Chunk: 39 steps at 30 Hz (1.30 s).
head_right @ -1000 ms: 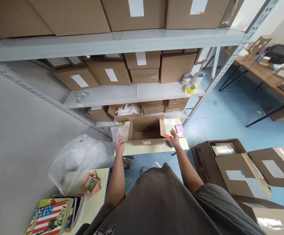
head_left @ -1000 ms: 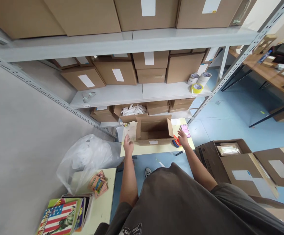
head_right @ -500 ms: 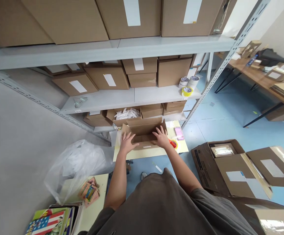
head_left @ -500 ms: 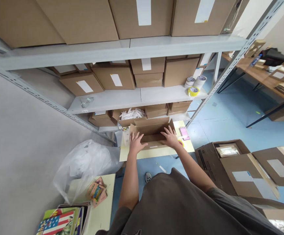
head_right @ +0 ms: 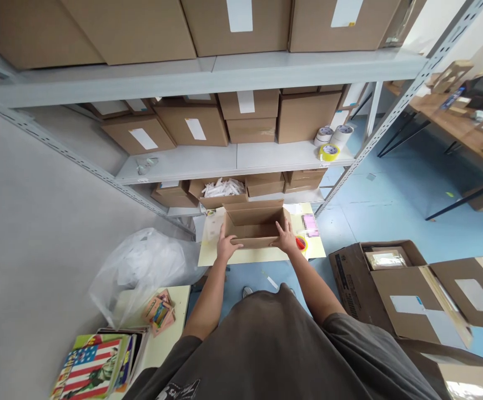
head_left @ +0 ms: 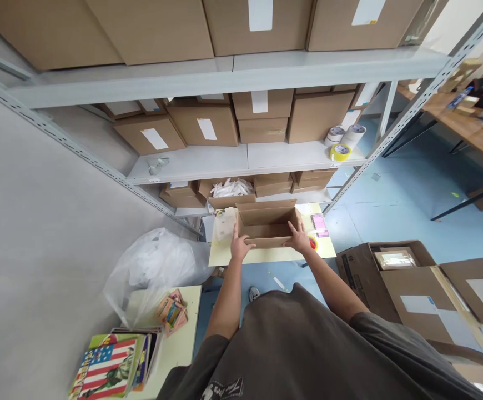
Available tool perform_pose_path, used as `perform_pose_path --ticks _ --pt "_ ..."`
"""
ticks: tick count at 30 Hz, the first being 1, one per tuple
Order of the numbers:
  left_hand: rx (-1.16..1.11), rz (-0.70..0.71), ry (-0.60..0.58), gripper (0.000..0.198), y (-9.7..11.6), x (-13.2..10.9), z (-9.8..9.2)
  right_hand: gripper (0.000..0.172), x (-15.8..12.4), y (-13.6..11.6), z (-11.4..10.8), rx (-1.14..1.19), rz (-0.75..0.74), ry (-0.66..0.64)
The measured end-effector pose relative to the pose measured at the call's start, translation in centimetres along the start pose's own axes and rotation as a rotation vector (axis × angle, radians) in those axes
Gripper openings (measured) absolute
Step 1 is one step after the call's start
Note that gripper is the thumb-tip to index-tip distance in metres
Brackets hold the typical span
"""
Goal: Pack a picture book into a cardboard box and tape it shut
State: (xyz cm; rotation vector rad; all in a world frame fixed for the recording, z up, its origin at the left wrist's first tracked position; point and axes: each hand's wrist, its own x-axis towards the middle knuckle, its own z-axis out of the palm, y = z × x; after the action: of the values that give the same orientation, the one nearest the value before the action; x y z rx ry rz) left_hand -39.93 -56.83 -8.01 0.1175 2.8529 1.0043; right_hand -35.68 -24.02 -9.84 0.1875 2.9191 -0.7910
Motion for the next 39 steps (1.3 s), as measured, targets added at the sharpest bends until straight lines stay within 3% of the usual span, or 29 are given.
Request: perform_pose_path --ticks 4,10,16,23,27,33,39 --pt "-0.022 -0.039 0.027 0.030 0.4 0.1 0.6 0.099 -0.3 -0.3 0.4 0.113 0.028 0.074" --pt "0.000 -0.075 0.068 0.030 0.7 0.3 1.2 0.079 -0.5 -0.6 0.8 0.197 0.044 0.146" --pt "0.045 -0.023 0.052 0.038 0.6 0.1 0.5 0.089 -0.5 0.2 1.0 0.160 0.032 0.114" --pt "0.188 0.002 -0.029 0.077 1.9 1.0 0.0 0.108 -0.1 1.3 -0.2 0.097 0.067 0.070" --pt "0.194 -0.009 -0.014 0.092 2.3 0.6 0.1 0.103 0.0 2.1 -1.2 0.126 -0.015 0.106" --pt "0.202 -0.067 0.037 0.095 2.1 -1.2 0.1 0.090 0.0 2.5 -1.9 0.156 -0.097 0.168" --pt "0.172 -0.121 0.007 0.097 2.1 -2.0 0.1 0.090 -0.3 2.9 -2.0 0.196 -0.097 0.122"
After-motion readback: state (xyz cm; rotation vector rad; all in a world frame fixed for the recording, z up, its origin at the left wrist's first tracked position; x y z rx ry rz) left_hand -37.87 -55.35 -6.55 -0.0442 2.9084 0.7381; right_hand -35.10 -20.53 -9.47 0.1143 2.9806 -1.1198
